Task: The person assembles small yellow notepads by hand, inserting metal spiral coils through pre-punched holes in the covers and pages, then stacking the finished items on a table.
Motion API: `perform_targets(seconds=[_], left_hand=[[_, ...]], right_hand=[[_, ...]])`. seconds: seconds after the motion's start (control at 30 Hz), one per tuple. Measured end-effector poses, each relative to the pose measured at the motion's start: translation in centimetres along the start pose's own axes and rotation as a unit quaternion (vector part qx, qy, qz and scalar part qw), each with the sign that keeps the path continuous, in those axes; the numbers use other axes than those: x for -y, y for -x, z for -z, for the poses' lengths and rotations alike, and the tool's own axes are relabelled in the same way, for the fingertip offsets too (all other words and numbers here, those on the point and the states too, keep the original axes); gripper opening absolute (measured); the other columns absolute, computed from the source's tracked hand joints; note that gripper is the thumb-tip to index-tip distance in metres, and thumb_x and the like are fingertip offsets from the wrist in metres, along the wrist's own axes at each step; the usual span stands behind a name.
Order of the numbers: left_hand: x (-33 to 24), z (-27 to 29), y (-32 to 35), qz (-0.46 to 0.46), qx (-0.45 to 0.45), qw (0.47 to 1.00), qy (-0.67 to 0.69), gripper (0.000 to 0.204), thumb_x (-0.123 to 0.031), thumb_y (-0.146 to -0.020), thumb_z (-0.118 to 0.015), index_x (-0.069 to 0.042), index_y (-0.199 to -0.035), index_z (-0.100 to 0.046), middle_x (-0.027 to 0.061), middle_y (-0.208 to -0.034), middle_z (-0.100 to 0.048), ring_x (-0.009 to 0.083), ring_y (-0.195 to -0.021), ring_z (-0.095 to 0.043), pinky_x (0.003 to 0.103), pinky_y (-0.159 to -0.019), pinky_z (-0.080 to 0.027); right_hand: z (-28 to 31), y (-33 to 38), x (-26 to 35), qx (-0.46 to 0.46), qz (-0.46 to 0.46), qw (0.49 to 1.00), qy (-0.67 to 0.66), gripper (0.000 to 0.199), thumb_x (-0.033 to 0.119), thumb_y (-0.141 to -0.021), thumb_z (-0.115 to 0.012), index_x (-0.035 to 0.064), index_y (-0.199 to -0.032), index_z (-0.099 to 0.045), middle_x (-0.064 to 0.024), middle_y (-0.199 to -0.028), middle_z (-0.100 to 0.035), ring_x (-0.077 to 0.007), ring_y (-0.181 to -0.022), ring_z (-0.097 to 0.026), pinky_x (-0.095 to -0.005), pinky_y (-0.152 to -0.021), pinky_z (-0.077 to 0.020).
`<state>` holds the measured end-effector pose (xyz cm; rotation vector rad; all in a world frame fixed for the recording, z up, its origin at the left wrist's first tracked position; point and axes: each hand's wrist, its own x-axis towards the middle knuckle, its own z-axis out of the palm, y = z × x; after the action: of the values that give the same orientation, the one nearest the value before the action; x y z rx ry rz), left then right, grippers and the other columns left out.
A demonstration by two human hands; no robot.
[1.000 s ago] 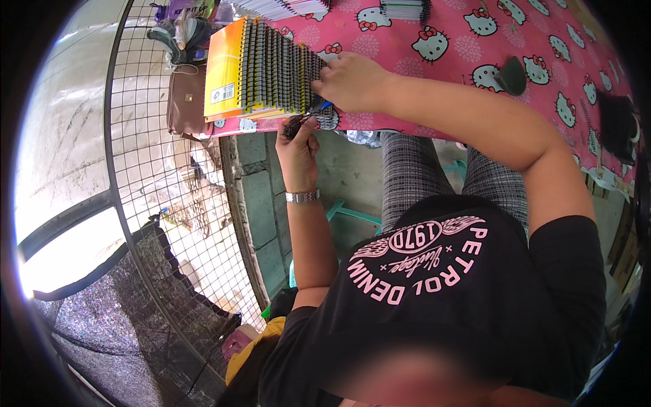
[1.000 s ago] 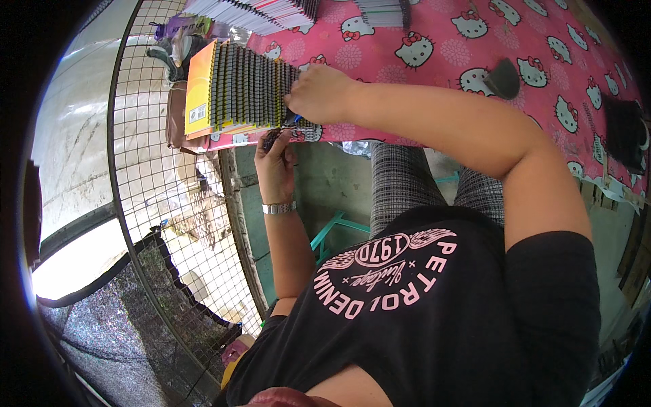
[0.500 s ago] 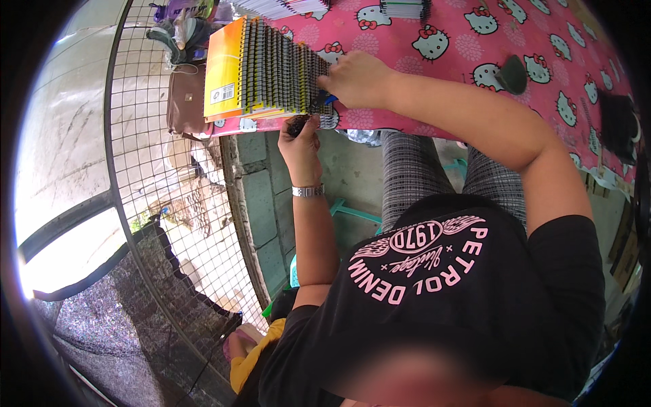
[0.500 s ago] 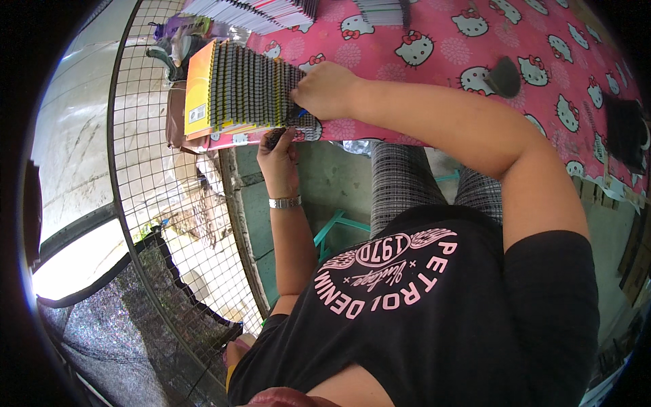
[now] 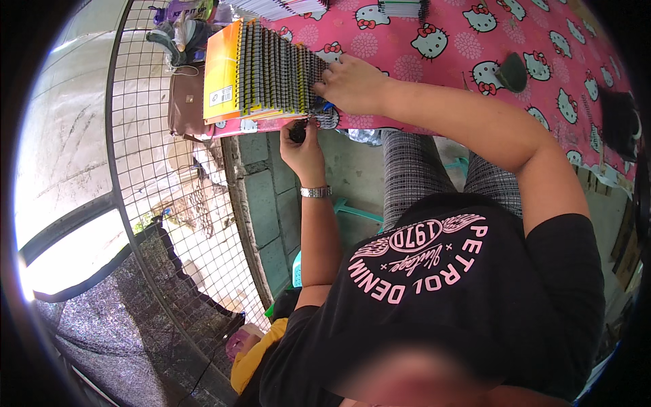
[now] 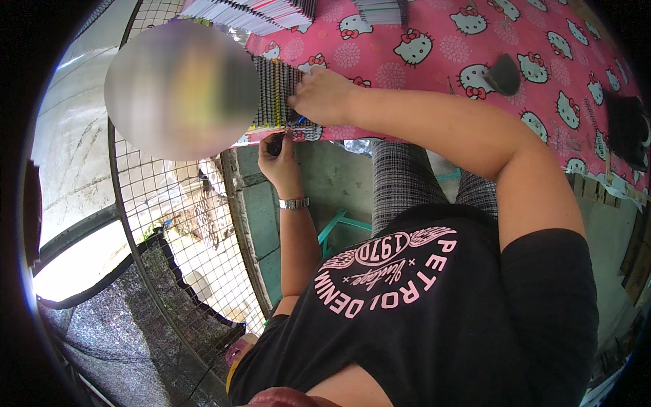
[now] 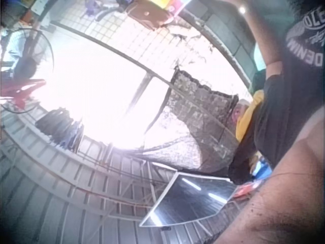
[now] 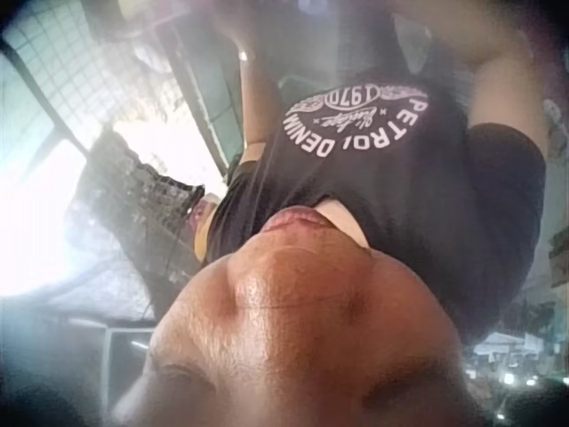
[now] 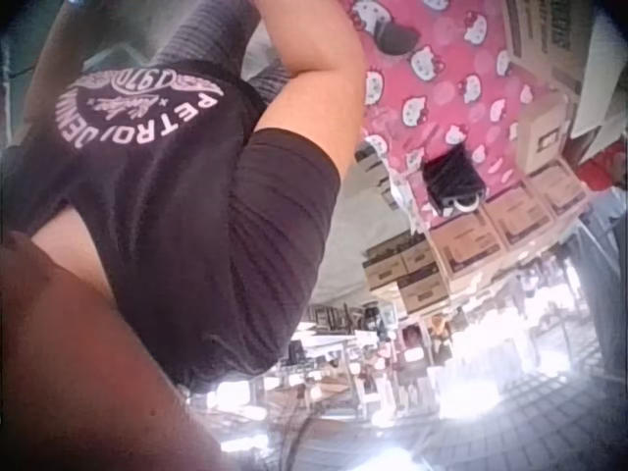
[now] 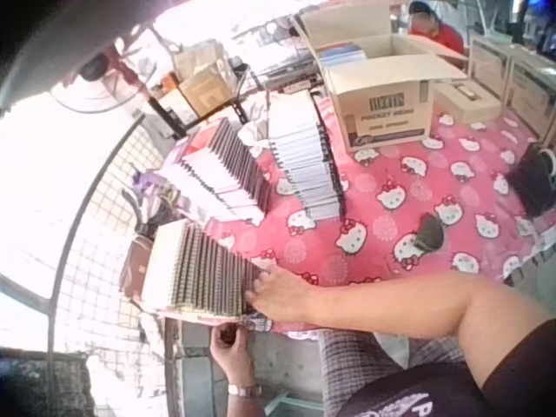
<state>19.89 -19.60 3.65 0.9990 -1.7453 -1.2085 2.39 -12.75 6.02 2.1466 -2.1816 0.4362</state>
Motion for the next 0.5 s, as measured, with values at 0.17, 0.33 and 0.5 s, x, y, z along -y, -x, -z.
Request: perform_targets(seconds=[0.17,0.33,0.5], left_hand=[[0.6,0.3,0.1,-0.036,-0.009,0.999,-0.038,0.010,0.001,-0.081,-0.068,-0.001,-0.086,-0.060,-0.0016,-0.078,-0.060,0.0051,-0.065,-0.051,0.020,-0.060,-0.043],[-0.1,0.6,0.6,0.119,0.001,0.977,0.178,0.014,-0.002,-0.081,-0.070,-0.004,-0.085,-0.056,0.0002,-0.070,-0.057,0.0057,-0.053,-0.048,0.021,-0.045,-0.036],[-0.7,-0.2,-0.2,0.239,0.021,0.938,0.249,0.014,-0.003,-0.082,-0.069,-0.005,-0.085,-0.056,-0.0001,-0.068,-0.057,0.0061,-0.046,-0.043,0.021,-0.040,-0.030]], right_hand=[[0.5,0.2,-0.1,0.056,-0.043,0.995,-0.069,0.020,0.017,-0.076,-0.060,0.0080,-0.094,-0.062,-0.0076,-0.084,-0.065,-0.0244,-0.084,-0.064,-0.0392,-0.080,-0.0479],[-1.7,1.6,-2.1,-0.203,0.028,0.978,0.029,0.021,0.017,-0.073,-0.064,0.0088,-0.092,-0.062,-0.0091,-0.085,-0.065,-0.0254,-0.085,-0.064,-0.0389,-0.075,-0.0488],[-1.3,0.2,-0.8,-0.043,0.007,0.999,-0.002,0.020,0.017,-0.074,-0.064,0.0089,-0.091,-0.062,-0.0095,-0.086,-0.065,-0.0254,-0.085,-0.064,-0.0391,-0.074,-0.0490]])
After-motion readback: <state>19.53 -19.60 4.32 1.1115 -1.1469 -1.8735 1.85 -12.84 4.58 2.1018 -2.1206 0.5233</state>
